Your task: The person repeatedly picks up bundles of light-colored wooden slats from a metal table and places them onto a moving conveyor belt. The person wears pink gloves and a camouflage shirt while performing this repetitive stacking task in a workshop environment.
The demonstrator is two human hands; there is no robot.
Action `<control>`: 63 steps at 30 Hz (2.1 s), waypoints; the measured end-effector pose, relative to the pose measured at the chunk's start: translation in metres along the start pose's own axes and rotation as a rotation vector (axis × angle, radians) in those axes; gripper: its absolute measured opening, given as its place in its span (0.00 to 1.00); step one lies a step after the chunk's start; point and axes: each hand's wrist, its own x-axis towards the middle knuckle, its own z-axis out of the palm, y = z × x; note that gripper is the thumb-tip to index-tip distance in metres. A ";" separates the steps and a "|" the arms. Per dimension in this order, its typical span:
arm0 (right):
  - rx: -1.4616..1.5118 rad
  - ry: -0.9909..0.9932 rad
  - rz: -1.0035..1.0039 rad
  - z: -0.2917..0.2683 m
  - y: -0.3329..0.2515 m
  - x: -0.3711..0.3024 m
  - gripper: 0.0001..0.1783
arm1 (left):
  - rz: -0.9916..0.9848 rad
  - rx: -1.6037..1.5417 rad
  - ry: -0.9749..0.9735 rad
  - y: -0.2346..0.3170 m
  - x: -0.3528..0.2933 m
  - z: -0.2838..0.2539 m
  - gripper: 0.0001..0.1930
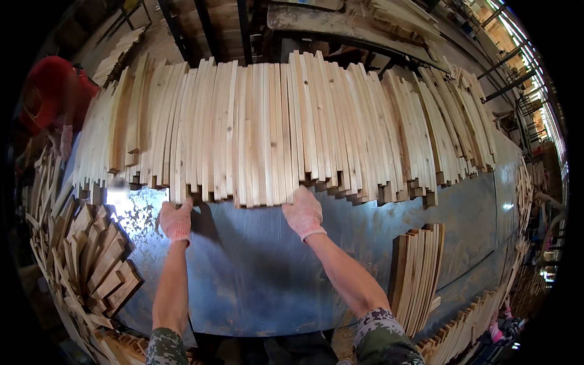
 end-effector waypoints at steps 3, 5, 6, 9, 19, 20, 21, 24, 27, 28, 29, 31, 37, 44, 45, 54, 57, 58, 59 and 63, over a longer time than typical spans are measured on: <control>0.055 0.027 -0.035 0.016 0.028 -0.056 0.25 | 0.032 -0.064 0.001 -0.041 -0.053 -0.014 0.28; 0.092 0.043 -0.042 0.030 0.047 -0.103 0.24 | 0.041 -0.108 0.003 -0.081 -0.094 -0.022 0.25; 0.104 0.051 -0.036 0.036 0.056 -0.133 0.24 | 0.042 -0.181 -0.021 -0.100 -0.120 -0.031 0.24; 0.129 -0.013 0.061 0.060 0.091 -0.223 0.30 | -0.026 -0.113 -0.052 -0.156 -0.197 -0.057 0.23; 0.185 -0.354 -0.082 0.093 0.186 -0.424 0.43 | -0.014 -0.035 -0.493 -0.323 -0.334 -0.154 0.30; -0.035 -0.488 -0.019 0.079 0.184 -0.421 0.38 | 0.036 -0.017 -0.516 -0.335 -0.324 -0.161 0.30; -0.073 -0.523 0.017 0.058 0.168 -0.416 0.33 | 0.080 -0.001 -0.530 -0.344 -0.315 -0.165 0.30; 0.023 0.031 -0.024 0.039 0.154 -0.399 0.31 | 0.082 0.000 -0.349 -0.344 -0.290 -0.168 0.29; -0.102 0.198 0.098 0.048 0.149 -0.363 0.42 | 0.169 -0.107 -0.243 -0.336 -0.275 -0.151 0.31; -0.066 0.222 0.153 0.057 0.152 -0.350 0.41 | 0.184 -0.116 -0.209 -0.328 -0.276 -0.147 0.31; -0.025 0.189 0.164 0.067 0.159 -0.337 0.39 | 0.198 -0.120 -0.175 -0.320 -0.281 -0.146 0.32; 0.083 0.153 0.214 0.088 0.181 -0.331 0.35 | 0.299 -0.255 -0.143 -0.298 -0.290 -0.145 0.32; 0.179 0.168 0.175 0.118 0.198 -0.387 0.37 | 0.408 -0.460 -0.250 -0.262 -0.308 -0.119 0.31; 0.838 0.228 0.522 0.180 0.210 -0.463 0.44 | 0.740 -0.216 -0.480 -0.097 -0.301 -0.095 0.29; 1.092 0.278 0.530 0.207 0.218 -0.458 0.43 | 0.781 -0.191 -0.513 -0.083 -0.302 -0.080 0.29; 1.413 0.287 0.576 0.166 0.189 -0.461 0.45 | 0.503 -0.361 -1.061 -0.067 -0.394 -0.032 0.28; 1.570 0.116 0.550 0.114 0.200 -0.496 0.39 | 0.149 -0.359 -1.224 -0.052 -0.426 -0.042 0.28; 1.613 -0.023 0.513 0.092 0.203 -0.507 0.36 | -0.015 -0.338 -1.277 -0.047 -0.434 -0.048 0.28; 1.647 -0.167 0.473 0.078 0.208 -0.515 0.34 | -0.057 -0.394 -1.349 -0.053 -0.437 -0.040 0.28; 1.516 -0.265 0.335 0.078 0.234 -0.523 0.28 | -0.240 -0.652 -1.540 -0.058 -0.454 -0.034 0.26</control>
